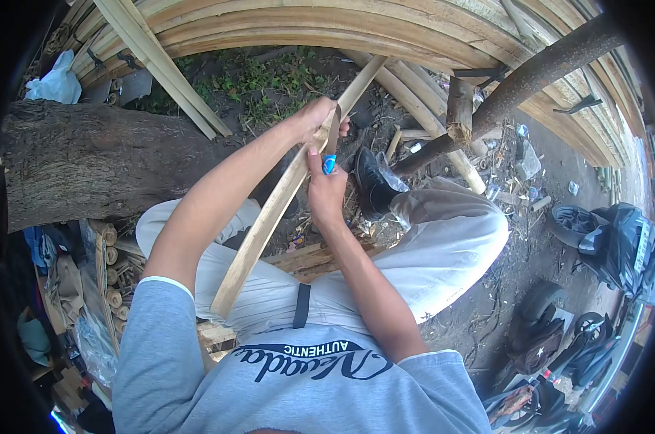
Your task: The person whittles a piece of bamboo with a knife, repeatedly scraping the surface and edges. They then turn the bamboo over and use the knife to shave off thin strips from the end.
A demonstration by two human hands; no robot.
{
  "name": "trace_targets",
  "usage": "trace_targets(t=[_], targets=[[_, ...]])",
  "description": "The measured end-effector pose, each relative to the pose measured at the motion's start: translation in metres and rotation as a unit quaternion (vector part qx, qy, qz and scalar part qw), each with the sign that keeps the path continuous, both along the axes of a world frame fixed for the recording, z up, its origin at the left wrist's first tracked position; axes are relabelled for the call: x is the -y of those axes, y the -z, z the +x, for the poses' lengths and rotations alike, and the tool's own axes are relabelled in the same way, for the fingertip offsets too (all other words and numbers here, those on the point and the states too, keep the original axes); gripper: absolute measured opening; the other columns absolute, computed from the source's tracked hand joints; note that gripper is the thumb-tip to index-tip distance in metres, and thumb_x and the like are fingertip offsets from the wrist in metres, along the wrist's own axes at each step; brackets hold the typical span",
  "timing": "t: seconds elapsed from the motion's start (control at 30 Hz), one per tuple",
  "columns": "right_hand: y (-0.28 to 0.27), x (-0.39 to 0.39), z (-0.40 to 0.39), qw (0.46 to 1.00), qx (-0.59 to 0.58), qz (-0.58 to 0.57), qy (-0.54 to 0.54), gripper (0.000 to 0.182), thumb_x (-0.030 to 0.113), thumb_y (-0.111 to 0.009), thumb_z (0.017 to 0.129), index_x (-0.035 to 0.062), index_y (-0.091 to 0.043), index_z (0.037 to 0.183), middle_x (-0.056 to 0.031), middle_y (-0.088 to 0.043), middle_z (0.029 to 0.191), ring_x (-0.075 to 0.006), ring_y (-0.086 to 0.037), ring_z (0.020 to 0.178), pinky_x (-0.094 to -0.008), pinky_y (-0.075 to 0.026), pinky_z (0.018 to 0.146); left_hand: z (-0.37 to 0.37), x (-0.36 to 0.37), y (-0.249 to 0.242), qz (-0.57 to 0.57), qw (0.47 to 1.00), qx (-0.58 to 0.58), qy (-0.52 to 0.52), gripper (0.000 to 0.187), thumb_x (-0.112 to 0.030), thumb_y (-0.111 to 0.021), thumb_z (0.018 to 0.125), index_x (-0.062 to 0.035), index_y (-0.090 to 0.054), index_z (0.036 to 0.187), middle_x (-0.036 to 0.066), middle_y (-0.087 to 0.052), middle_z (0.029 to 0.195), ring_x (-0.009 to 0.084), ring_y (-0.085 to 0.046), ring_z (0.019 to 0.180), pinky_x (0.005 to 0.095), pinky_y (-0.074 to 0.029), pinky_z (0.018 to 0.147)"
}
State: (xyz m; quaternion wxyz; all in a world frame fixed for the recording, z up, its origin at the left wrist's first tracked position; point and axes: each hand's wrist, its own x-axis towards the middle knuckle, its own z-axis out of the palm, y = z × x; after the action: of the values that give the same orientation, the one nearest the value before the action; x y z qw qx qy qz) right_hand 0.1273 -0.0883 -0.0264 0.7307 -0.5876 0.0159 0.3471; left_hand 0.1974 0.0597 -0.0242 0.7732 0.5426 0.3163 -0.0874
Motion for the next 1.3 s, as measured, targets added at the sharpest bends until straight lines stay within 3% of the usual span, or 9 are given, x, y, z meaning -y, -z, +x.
trace_targets(t=[0.1,0.2,0.43,0.63,0.77,0.9,0.97,1.13,1.3], targets=[[0.016,0.003,0.015,0.997,0.065,-0.005,0.036,0.034,0.029,-0.067,0.097,0.0100,-0.058,0.070,0.0078,-0.049,0.059,-0.0036,-0.039,0.053,-0.0274,-0.027,0.045,-0.001,-0.013,0.000,0.017,0.999,-0.024,-0.013,0.059,-0.041,-0.037,0.103,0.0090,-0.055,0.128,0.019,-0.065,0.116,0.0269,-0.062,0.099,0.0417,-0.048,0.094],[0.030,-0.008,0.041,0.974,0.180,-0.138,0.021,0.041,0.027,-0.068,0.095,0.0061,-0.057,0.062,0.0058,-0.048,0.058,-0.0064,-0.038,0.054,-0.0317,-0.030,0.047,-0.046,-0.019,-0.022,0.280,0.952,-0.048,0.119,0.074,-0.055,-0.030,0.104,0.0076,-0.046,0.140,0.020,-0.054,0.139,0.0319,-0.054,0.126,0.0423,-0.039,0.109],[0.043,-0.036,0.071,0.959,0.218,-0.179,0.042,0.045,0.030,-0.067,0.095,0.0021,-0.057,0.061,0.0040,-0.046,0.055,-0.0078,-0.038,0.054,-0.0341,-0.032,0.048,-0.160,0.022,-0.064,0.087,0.979,-0.153,0.102,0.074,-0.064,-0.028,0.102,0.0008,-0.055,0.125,0.011,-0.063,0.092,0.0212,-0.067,0.075,0.0329,-0.057,0.069],[0.044,-0.030,0.075,0.936,0.258,-0.237,-0.031,0.054,0.043,-0.062,0.097,0.0003,-0.060,0.065,-0.0002,-0.049,0.055,-0.0114,-0.041,0.054,-0.0366,-0.034,0.050,-0.177,0.039,-0.038,-0.117,0.993,-0.027,0.021,0.063,-0.059,-0.032,0.104,-0.0020,-0.054,0.121,0.001,-0.056,0.080,0.0075,-0.052,0.049,0.0227,-0.045,0.044],[0.031,0.002,0.092,0.909,0.296,-0.275,-0.100,0.062,0.055,-0.051,0.100,-0.0008,-0.063,0.074,-0.0074,-0.054,0.061,-0.0146,-0.050,0.061,-0.0354,-0.041,0.058,-0.181,0.056,-0.002,-0.262,0.965,0.009,-0.009,0.061,-0.057,-0.029,0.105,-0.0030,-0.056,0.116,-0.001,-0.050,0.075,0.0082,-0.046,0.050,0.0247,-0.041,0.045],[0.014,0.040,0.092,0.856,0.385,-0.289,-0.191,0.069,0.054,-0.035,0.105,-0.0034,-0.062,0.077,-0.0227,-0.056,0.061,-0.0373,-0.062,0.065,-0.0443,-0.046,0.064,-0.187,0.075,0.003,-0.288,0.957,0.016,-0.028,0.064,-0.059,-0.027,0.105,-0.0025,-0.056,0.116,-0.002,-0.048,0.072,0.0081,-0.045,0.050,0.0249,-0.041,0.045],[0.015,0.051,0.089,0.724,0.497,-0.362,-0.313,0.063,0.049,-0.037,0.105,-0.0021,-0.062,0.080,-0.0279,-0.064,0.071,-0.0481,-0.064,0.075,-0.0541,-0.051,0.071,-0.189,0.083,0.010,-0.293,0.956,0.019,-0.025,0.065,-0.058,-0.026,0.105,-0.0014,-0.055,0.117,-0.002,-0.046,0.070,0.0080,-0.045,0.049,0.0248,-0.041,0.046],[0.039,0.056,0.097,0.579,0.613,-0.401,-0.357,0.052,0.049,-0.040,0.104,0.0048,-0.060,0.084,-0.0234,-0.063,0.062,-0.0444,-0.065,0.062,-0.0528,-0.053,0.054,-0.194,0.115,0.011,-0.267,0.962,-0.008,-0.066,0.067,-0.061,-0.030,0.104,0.0009,-0.053,0.114,-0.003,-0.041,0.066,0.0057,-0.039,0.044,0.0232,-0.035,0.040],[0.083,0.049,0.138,0.553,0.620,-0.409,-0.378,0.051,0.049,-0.041,0.103,0.0040,-0.060,0.087,-0.0215,-0.064,0.061,-0.0421,-0.066,0.058,-0.0487,-0.053,0.051,-0.198,0.116,0.014,-0.263,0.962,-0.033,-0.065,0.065,-0.061,-0.029,0.104,-0.0005,-0.052,0.109,-0.004,-0.038,0.066,0.0049,-0.036,0.044,0.0228,-0.033,0.040]])
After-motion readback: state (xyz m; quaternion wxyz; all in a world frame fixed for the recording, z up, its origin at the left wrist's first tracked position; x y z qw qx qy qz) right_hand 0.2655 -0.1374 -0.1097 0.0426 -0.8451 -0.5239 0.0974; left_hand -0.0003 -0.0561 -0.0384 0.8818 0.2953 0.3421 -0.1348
